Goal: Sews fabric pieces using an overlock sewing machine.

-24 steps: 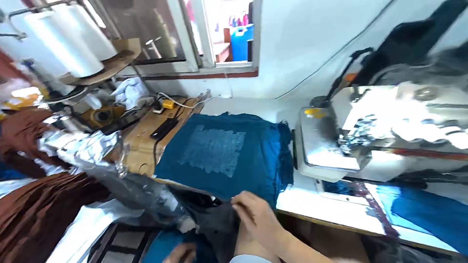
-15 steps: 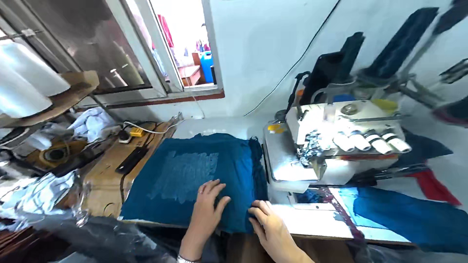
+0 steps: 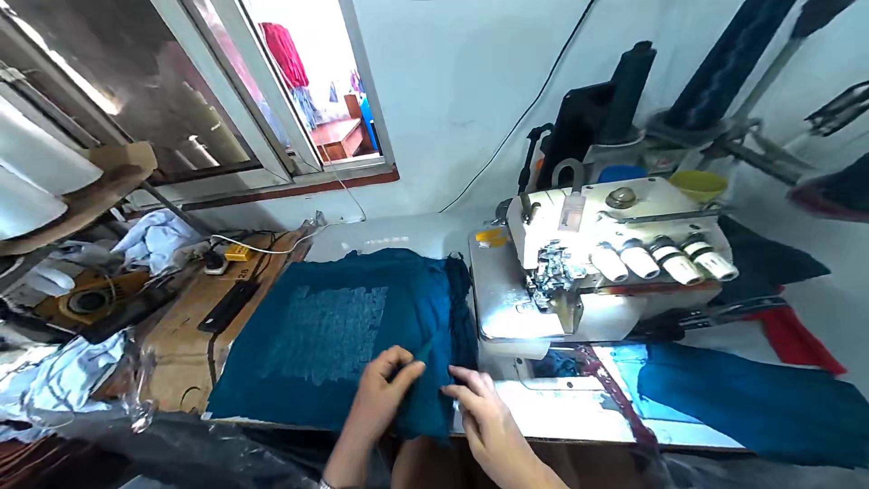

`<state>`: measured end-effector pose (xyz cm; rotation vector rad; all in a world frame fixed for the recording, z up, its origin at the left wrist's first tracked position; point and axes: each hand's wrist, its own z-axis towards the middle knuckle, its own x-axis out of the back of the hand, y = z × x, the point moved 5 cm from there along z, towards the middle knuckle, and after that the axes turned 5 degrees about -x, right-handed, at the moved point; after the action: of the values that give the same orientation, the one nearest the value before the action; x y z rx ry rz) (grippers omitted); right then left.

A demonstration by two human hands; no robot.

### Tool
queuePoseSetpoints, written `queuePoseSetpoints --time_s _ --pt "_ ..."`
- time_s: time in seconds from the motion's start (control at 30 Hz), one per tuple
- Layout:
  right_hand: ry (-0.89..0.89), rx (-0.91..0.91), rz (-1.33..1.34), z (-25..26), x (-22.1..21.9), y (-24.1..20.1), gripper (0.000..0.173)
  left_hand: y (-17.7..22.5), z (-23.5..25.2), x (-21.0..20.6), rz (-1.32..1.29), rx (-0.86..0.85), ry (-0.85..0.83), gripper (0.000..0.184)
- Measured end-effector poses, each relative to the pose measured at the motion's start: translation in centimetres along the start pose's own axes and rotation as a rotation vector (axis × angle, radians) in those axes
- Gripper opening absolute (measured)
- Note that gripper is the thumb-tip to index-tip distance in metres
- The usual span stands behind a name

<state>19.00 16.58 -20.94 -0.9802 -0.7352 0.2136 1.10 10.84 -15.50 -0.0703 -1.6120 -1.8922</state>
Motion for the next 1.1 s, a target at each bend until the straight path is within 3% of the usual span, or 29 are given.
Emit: queuePoseSetpoints --time_s 0.07,0.17,0.3,0.4,0.47,0.5,0.57,0.63,0.7,0.77,0.83,0.97,1.1 --pt "-0.010 0.037 -0.127 -0.1 -0.6 -0.4 0.041 1.6 1.5 2.2 -0.087 0.058 0.034 0.015" --pt "-0.010 0.054 -0.178 -0.1 -0.8 -0.6 0.040 4.7 2.4 3.8 -0.089 -0.044 -0.042 0.012" --pt "-0.025 0.036 -0.167 -0.1 -0.8 -0.6 0.040 6.3 -0.7 3.9 0.189 -0.218 -0.428 0.023" --pt "-0.031 0.008 -0.125 -0.2 -0.6 -0.5 0.042 6.6 -5.1 3.5 0.290 -0.243 -0.753 0.022" --pt "0.053 -0.017 0.000 -0.3 -0.1 -0.5 0.040 6.0 -6.7 3.0 0.332 -0.211 -0.851 0.020" --pt "0.130 -0.025 0.045 -0.4 0.2 -0.6 0.038 5.3 -6.7 2.8 0.379 -0.215 -0.804 0.020" --pt "0.304 0.032 0.043 -0.3 0.6 -1.2 0.035 3.5 -5.1 2.3 0.435 -0.253 -0.556 0.019" --pt "0.367 0.128 -0.012 0.6 0.3 -2.5 0.030 1.6 -2.8 1.4 0.505 -0.266 -0.320 0.021" --pt "0.317 0.139 -0.110 2.0 -0.5 -3.6 0.025 -0.4 -1.3 0.2 0.655 -0.315 -0.189 0.033" --pt "0.219 0.042 -0.217 3.7 -1.5 -3.9 0.019 -1.9 -0.5 -0.5 0.765 -0.439 -0.069 0.022" --pt "0.135 -0.077 -0.320 5.2 -2.2 -3.7 0.023 -2.5 0.1 -0.6 0.794 -0.522 0.001 0.017" --pt "-0.051 -0.270 -0.490 6.9 -2.5 -3.8 0.036 -1.4 1.5 1.2 0.628 -0.435 0.090 0.019" --pt "0.322 -0.182 -0.225 6.6 -2.4 -3.7 0.036 0.1 3.4 4.4 0.207 -0.345 0.282 0.023"
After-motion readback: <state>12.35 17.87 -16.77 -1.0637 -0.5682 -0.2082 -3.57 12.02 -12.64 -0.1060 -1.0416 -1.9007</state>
